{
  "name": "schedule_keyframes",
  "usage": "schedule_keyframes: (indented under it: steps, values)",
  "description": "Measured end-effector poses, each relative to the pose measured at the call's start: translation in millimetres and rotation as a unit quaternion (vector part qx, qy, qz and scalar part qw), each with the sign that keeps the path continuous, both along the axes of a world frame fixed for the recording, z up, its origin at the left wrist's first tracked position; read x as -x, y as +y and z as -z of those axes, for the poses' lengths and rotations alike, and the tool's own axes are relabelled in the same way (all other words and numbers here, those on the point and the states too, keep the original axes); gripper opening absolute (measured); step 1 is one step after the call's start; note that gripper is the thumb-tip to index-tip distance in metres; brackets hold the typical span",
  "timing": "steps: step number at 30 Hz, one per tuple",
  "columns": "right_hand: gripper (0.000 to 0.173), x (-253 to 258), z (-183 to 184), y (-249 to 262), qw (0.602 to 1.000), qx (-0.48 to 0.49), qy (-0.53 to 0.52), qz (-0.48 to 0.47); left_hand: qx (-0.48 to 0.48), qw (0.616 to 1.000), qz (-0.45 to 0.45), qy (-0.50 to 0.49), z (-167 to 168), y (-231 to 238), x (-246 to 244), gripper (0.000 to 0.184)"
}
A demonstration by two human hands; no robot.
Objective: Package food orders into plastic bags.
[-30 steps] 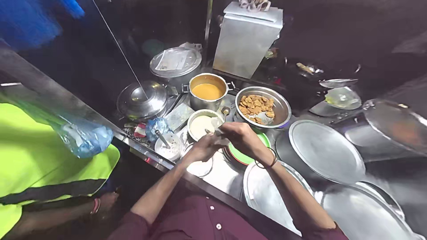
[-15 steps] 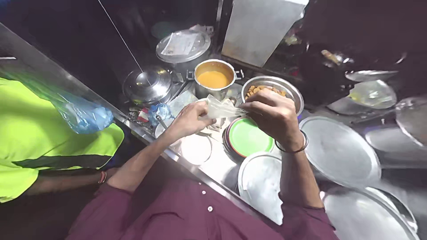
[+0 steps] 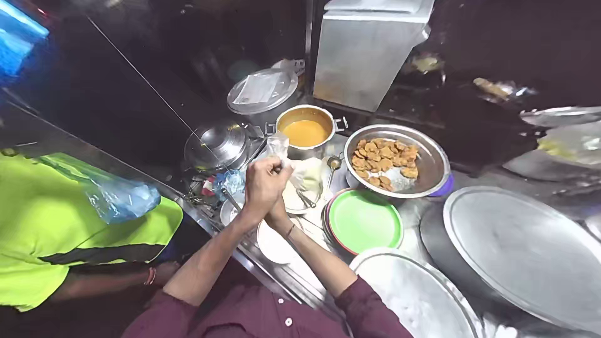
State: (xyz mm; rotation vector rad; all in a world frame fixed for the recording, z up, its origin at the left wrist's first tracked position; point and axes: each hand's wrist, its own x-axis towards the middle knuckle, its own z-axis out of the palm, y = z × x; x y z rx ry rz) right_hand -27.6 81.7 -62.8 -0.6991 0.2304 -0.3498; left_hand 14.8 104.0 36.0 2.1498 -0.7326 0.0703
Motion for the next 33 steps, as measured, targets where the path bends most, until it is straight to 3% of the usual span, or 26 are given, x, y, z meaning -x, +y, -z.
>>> schedule_keyframes:
  steps: [2,3,5,6,9,12,14,17,20,21,22,24,25,29,33]
  values:
    - [0.02,3.5,32.7,-0.4,0.981,0.171,-0.077,0.049,-0.043,0.996,-0.028,-0.077,26.5,10.7,-15.5,0.035]
    - [0.024,11.1,38.1,-11.2,0.961,0.263,-0.067,0.048,-0.054,0.994,-0.025,-0.094,39.5,18.6,-23.2,0.036]
    - [0.034,26.4,34.1,-42.6,0.914,0.406,-0.001,0.021,-0.043,0.997,0.001,-0.062,57.9,37.9,-34.3,0.032]
    - [0.035,32.1,28.8,-59.4,0.901,0.433,0.024,-0.004,-0.018,0.999,0.027,-0.008,63.7,47.8,-36.5,0.028]
    - [0.032,40.9,8.4,-91.6,0.937,0.332,0.056,-0.088,0.075,0.982,0.12,0.126,72.6,65.8,-31.5,0.017]
    - [0.033,44.9,-14.2,-96.8,0.96,0.234,0.039,-0.151,0.063,0.981,0.164,0.083,72.7,70.0,-19.8,0.018]
    - [0.032,45.7,-23.9,-100.5,0.949,0.273,0.025,-0.157,0.033,0.984,0.172,0.019,68.3,68.4,-12.9,0.02]
    - [0.01,43.0,-26.1,-110.8,0.894,0.445,-0.042,-0.032,0.024,0.977,0.21,0.006,58.3,65.5,-9.1,0.019]
    - [0.093,34.9,-38.9,-124.5,0.846,0.505,-0.13,-0.11,0.032,0.962,0.265,0.053,56.6,67.0,-15.0,0.017]
    - [0.1,28.0,-39.9,-126.3,0.847,0.489,-0.148,-0.15,0.035,0.957,0.281,0.067,57.8,67.2,-17.0,0.015]
    - [0.086,17.0,-36.9,-127.8,0.851,0.459,-0.172,-0.188,0.042,0.95,0.297,0.083,59.7,67.9,-18.5,0.012]
    - [0.034,2.8,-34.4,-127.7,0.855,0.447,-0.151,-0.214,0.053,0.94,0.311,0.128,61.3,69.5,-20.4,0.011]
    - [0.015,1.3,-34.1,-126.2,0.857,0.455,-0.13,-0.204,0.058,0.935,0.314,0.153,62.2,71.9,-21.6,0.009]
    - [0.01,27.9,-27.9,-109.6,0.866,0.478,-0.026,-0.141,0.1,0.935,0.251,0.23,70.4,83.5,-22.0,0.011]
    - [0.006,29.5,-24.1,-82.2,0.93,0.363,-0.01,-0.055,0.102,0.987,0.099,0.077,64.1,71.8,1.1,0.005]
